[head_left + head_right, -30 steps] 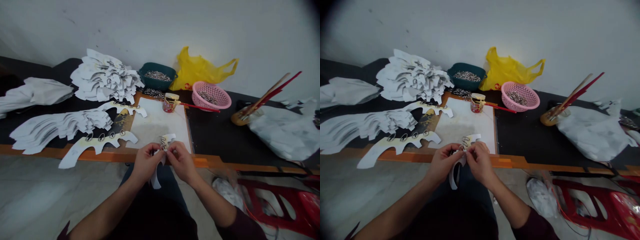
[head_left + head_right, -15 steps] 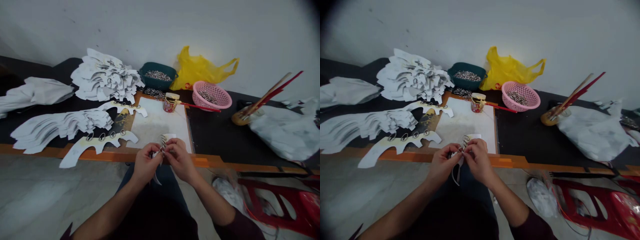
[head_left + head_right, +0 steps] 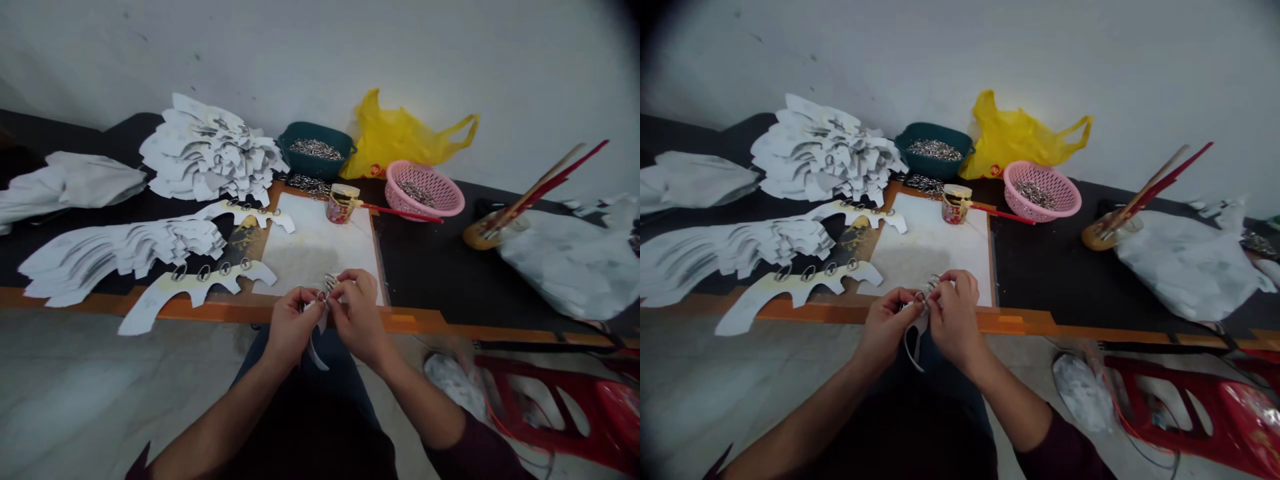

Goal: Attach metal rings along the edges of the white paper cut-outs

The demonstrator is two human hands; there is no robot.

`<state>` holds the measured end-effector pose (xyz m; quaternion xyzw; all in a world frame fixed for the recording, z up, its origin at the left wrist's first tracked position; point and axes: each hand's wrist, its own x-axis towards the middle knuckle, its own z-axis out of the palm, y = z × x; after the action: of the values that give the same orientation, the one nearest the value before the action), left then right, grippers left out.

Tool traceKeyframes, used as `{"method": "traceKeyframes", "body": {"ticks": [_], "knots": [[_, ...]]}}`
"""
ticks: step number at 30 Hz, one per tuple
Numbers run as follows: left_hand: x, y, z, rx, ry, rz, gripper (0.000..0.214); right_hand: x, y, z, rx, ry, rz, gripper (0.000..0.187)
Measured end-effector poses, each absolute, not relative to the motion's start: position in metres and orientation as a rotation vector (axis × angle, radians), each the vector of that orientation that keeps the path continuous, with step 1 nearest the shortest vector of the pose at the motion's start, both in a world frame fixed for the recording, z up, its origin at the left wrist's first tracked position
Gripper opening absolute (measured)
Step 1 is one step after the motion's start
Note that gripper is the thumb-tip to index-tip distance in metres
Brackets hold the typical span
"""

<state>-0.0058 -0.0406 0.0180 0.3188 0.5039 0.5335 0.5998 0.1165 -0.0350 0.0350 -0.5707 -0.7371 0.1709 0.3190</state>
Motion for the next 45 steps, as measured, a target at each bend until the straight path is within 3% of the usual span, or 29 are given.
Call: {"method": "traceKeyframes", "body": {"ticks": [5,9,14,18,21,23,30,32,36,39,45], "knots": [[-0.013,-0.04,0.02,0.783,1.145,1.075,0.015,0.126,-0.028,0.044,-1.384,-2.163,0.537,0.024],[-0.023,-0.035,0.027,0.808,1.036,0.905,0.017,0.135,-0.024,0.058,-1.276,-2.321,0.605,0.008],[-0.039,-0.014,0.05,1.299,0.894,0.632,0.016,0.144,-0.03,0.066,-1.392,-2.019,1.226,0.008],[-0.038,-0.009,0.055,1.992,1.264,0.973,0.033,0.143,-0.037,0.06,-1.547,-1.626,1.312,0.011],[-0.026,-0.02,0.049,2.229,1.34,1.089,0.014,0.136,-0.041,0.054,-1.607,-1.579,1.079,0.009],[-0.017,-0.029,0.044,2.158,1.334,1.077,0.006,0.131,-0.044,0.051,-1.61,-1.593,0.947,0.008],[-0.007,-0.036,0.038,1.645,1.394,0.926,0.008,0.121,-0.052,0.046,-1.589,-1.617,0.812,0.008],[-0.005,-0.036,0.037,1.664,1.405,0.923,0.008,0.121,-0.052,0.044,-1.576,-1.578,0.84,0.006],[0.003,-0.042,0.033,1.747,1.422,1.247,0.009,0.12,-0.048,0.038,-1.483,-1.271,1.133,0.008],[0.008,-0.045,0.029,1.396,1.362,1.282,0.011,0.12,-0.046,0.035,-1.388,-0.99,1.367,0.007],[0.001,-0.038,0.027,1.046,1.167,1.09,0.01,0.119,-0.05,0.042,-1.476,-1.191,1.142,0.011]]}}
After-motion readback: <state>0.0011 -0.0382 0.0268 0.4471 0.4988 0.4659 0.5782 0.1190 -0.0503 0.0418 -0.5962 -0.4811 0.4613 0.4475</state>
